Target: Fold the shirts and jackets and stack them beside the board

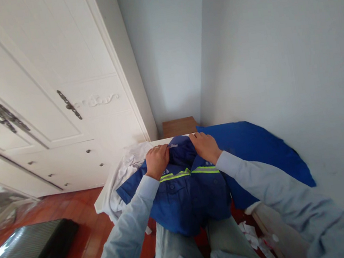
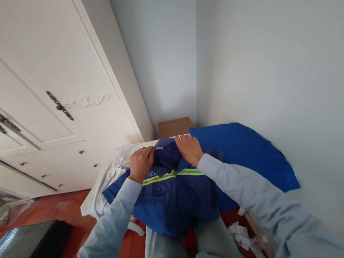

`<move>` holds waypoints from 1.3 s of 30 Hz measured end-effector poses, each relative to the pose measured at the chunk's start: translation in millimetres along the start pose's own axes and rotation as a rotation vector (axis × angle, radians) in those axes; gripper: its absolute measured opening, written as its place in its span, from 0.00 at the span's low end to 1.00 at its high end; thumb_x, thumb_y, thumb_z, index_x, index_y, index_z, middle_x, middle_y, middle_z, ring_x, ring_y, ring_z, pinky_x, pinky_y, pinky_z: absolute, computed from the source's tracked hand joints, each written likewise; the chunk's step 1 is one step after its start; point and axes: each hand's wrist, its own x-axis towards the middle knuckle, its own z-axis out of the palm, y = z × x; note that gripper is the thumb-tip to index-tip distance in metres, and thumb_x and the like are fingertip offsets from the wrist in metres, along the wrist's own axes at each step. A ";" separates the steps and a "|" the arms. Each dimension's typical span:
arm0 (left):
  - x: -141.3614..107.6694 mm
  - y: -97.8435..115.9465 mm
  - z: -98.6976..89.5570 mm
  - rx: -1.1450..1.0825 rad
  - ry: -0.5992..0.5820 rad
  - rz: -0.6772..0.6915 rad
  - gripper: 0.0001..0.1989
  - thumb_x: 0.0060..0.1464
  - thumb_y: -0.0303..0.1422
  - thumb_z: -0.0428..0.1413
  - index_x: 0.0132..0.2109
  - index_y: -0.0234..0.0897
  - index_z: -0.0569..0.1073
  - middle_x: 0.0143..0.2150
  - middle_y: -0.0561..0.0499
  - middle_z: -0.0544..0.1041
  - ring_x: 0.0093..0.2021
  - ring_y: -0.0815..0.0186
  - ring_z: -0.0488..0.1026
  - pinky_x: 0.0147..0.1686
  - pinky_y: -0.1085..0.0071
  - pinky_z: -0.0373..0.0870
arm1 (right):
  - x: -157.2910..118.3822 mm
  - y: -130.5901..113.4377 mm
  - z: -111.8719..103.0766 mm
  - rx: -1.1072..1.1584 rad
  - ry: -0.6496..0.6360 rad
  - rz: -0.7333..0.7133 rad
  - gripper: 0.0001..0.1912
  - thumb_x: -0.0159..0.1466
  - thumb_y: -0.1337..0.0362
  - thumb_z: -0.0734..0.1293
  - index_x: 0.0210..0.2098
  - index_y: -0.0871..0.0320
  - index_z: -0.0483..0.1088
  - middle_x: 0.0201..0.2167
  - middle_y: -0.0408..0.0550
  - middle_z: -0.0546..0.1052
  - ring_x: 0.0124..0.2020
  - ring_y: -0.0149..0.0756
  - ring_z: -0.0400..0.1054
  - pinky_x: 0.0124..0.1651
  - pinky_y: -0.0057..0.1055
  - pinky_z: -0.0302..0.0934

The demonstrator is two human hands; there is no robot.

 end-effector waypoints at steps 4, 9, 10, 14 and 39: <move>3.2 2.8 -17.0 0.029 -0.015 -0.010 0.17 0.69 0.37 0.47 0.42 0.39 0.79 0.36 0.45 0.81 0.39 0.59 0.77 0.40 0.66 0.66 | 7.5 -8.3 6.0 0.114 -0.024 0.004 0.17 0.70 0.64 0.63 0.57 0.61 0.64 0.53 0.63 0.74 0.53 0.49 0.70 0.46 0.36 0.65; 2.5 -4.7 -26.0 0.100 -0.107 -0.055 0.16 0.68 0.37 0.48 0.42 0.39 0.79 0.38 0.43 0.82 0.41 0.57 0.78 0.41 0.65 0.66 | 13.0 5.8 2.4 0.202 -0.067 0.033 0.12 0.72 0.62 0.60 0.48 0.57 0.73 0.48 0.58 0.79 0.49 0.46 0.74 0.45 0.33 0.64; 2.2 -5.9 -26.1 0.113 -0.136 -0.065 0.15 0.68 0.38 0.49 0.42 0.38 0.79 0.39 0.43 0.82 0.41 0.56 0.78 0.41 0.65 0.66 | 12.9 9.9 -0.5 0.208 -0.071 0.036 0.13 0.72 0.61 0.60 0.46 0.57 0.75 0.47 0.58 0.80 0.49 0.46 0.75 0.45 0.33 0.64; 4.5 -6.1 -23.7 0.135 -0.221 -0.076 0.17 0.68 0.41 0.49 0.42 0.37 0.79 0.39 0.41 0.82 0.40 0.53 0.79 0.39 0.63 0.66 | 10.6 22.5 -13.8 0.197 -0.111 0.065 0.16 0.72 0.60 0.60 0.45 0.58 0.79 0.43 0.61 0.82 0.46 0.50 0.76 0.45 0.36 0.64; 5.5 -35.4 -40.4 -0.030 -0.269 -0.084 0.17 0.68 0.39 0.44 0.46 0.39 0.76 0.37 0.44 0.82 0.38 0.56 0.79 0.39 0.66 0.67 | 3.3 48.9 -10.3 0.648 -0.004 -0.082 0.14 0.69 0.66 0.60 0.44 0.57 0.78 0.42 0.50 0.83 0.45 0.40 0.75 0.49 0.30 0.61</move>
